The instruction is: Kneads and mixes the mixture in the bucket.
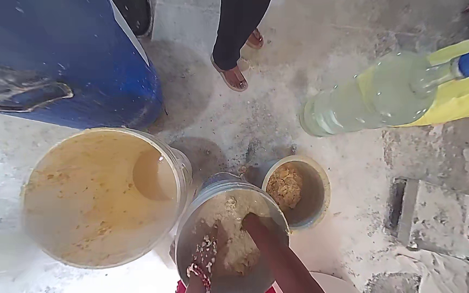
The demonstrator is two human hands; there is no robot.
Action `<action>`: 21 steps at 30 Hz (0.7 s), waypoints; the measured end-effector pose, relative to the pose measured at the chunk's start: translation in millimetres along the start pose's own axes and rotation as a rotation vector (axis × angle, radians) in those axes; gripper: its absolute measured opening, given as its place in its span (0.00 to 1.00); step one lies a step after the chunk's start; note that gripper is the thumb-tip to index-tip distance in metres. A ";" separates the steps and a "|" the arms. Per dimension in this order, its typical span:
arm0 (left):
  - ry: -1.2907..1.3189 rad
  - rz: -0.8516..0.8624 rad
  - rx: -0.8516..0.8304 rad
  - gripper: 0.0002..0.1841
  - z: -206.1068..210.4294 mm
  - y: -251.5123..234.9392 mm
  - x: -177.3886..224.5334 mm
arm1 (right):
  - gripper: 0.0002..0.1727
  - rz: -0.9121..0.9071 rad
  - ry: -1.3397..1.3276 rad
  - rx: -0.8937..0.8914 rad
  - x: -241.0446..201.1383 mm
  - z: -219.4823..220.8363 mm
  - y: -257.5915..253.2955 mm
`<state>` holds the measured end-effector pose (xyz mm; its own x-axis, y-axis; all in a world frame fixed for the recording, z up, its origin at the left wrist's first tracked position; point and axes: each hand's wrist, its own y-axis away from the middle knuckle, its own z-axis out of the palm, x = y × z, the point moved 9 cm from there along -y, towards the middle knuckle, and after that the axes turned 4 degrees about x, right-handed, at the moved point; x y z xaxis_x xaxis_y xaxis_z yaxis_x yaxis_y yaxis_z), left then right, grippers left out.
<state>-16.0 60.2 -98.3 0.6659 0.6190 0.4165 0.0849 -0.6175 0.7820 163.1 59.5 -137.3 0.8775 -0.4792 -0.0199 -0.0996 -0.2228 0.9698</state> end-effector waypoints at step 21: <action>-0.018 -0.193 -0.082 0.25 -6.2 -5.2 -13.4 | 0.20 0.210 0.230 -0.088 -0.9 23.0 -24.8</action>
<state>-29.9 58.1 -105.1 0.6560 0.7129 0.2477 0.1524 -0.4465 0.8817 153.9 45.9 -167.0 0.9260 -0.3001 0.2290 -0.2580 -0.0601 0.9643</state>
